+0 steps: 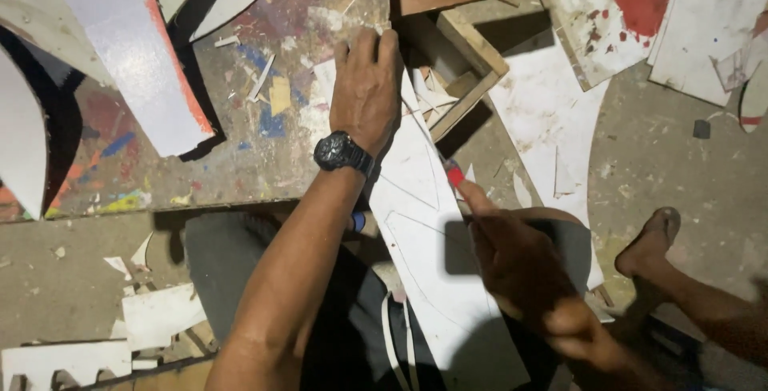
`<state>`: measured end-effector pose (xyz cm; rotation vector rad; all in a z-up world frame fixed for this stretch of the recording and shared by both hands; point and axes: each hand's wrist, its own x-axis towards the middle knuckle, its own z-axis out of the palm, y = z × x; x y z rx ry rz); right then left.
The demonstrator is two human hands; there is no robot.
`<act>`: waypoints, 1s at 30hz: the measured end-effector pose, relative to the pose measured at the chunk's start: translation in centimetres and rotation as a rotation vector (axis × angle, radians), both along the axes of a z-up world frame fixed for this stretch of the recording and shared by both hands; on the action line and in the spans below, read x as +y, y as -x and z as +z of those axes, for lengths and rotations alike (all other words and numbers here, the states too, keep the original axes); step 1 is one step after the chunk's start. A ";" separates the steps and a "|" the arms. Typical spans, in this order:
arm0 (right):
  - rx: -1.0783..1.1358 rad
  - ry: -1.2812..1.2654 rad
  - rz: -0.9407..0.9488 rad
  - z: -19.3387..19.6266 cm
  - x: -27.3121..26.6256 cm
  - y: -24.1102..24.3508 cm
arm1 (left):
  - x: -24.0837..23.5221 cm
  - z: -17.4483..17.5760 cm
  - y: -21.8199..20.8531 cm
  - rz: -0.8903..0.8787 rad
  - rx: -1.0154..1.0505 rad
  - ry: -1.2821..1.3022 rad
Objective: Cutting a curved shape out of a white board using a utility knife
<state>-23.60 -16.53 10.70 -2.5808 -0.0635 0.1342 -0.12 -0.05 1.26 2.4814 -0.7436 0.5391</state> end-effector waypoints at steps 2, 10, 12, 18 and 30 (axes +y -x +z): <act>0.024 -0.041 -0.017 1.6 1.1 0.0 | 0.5 -0.2 0.5 -0.011 0.050 -0.002; -0.056 -0.089 -0.042 1.4 1.0 -0.3 | 0.2 0.2 -0.1 0.000 0.042 0.005; 0.096 -0.062 -0.121 0.7 0.3 0.2 | 0.3 1.0 0.0 -0.063 -0.004 0.065; 0.365 0.065 -0.094 6.2 2.3 -2.5 | 0.8 1.5 0.5 -0.092 0.091 0.182; 0.416 0.043 -0.345 7.6 -0.4 3.4 | 0.4 0.8 0.0 -0.065 -0.004 0.102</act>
